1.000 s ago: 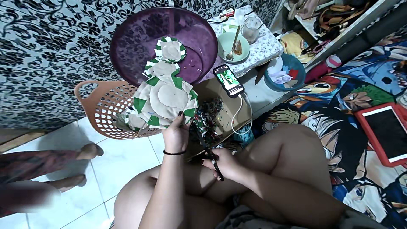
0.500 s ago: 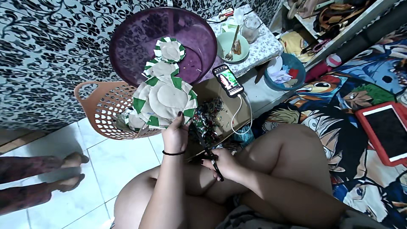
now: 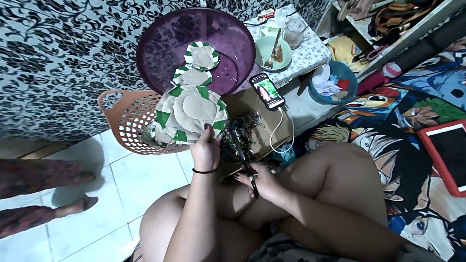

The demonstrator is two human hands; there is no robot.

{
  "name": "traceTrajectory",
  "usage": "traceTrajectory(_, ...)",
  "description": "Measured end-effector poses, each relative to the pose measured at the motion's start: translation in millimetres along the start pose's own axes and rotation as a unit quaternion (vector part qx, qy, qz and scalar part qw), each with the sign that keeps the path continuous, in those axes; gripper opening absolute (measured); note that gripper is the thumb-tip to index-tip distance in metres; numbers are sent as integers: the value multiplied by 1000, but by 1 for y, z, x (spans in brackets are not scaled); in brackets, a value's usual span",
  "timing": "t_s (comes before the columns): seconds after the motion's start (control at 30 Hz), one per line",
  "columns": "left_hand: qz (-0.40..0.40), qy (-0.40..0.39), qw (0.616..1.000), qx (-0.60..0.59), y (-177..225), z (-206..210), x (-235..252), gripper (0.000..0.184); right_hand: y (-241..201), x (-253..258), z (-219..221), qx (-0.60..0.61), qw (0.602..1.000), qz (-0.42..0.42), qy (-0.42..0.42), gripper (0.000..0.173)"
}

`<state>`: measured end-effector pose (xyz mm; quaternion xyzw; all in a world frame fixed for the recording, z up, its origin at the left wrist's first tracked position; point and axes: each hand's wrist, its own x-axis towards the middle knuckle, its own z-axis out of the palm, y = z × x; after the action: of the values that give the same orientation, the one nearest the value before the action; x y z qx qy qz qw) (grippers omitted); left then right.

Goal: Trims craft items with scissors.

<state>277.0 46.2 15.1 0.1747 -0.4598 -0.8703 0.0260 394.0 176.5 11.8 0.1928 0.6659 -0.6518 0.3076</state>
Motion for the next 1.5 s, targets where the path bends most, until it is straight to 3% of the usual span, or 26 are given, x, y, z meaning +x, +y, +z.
traceTrajectory(0.13, -10, -4, 1000, -27, 3, -1, -1, 20, 1, -1, -1, 51, 995, -88, -15, 67)
traceTrajectory(0.3, -38, -41, 996, -76, 3, -1, -4, 30, 0, 0, -2, 43, 986, -157, -19, 71)
traceTrajectory(0.57, -43, -62, 993, -87, -2, 5, -16, 33, -2, 1, -4, 75, 988, -137, -6, 63)
traceTrajectory(0.83, -11, -37, 997, -70, -10, 6, -21, 23, -3, -1, -3, 81, 987, -137, 9, 54)
traceTrajectory(1.1, -32, -34, 994, -99, 11, -5, -8, 29, -7, -4, -6, 108, 982, -155, -32, 54)
traceTrajectory(1.5, -17, -22, 995, -94, 4, 3, -16, 28, -7, -5, -6, 127, 978, -166, -1, 44)
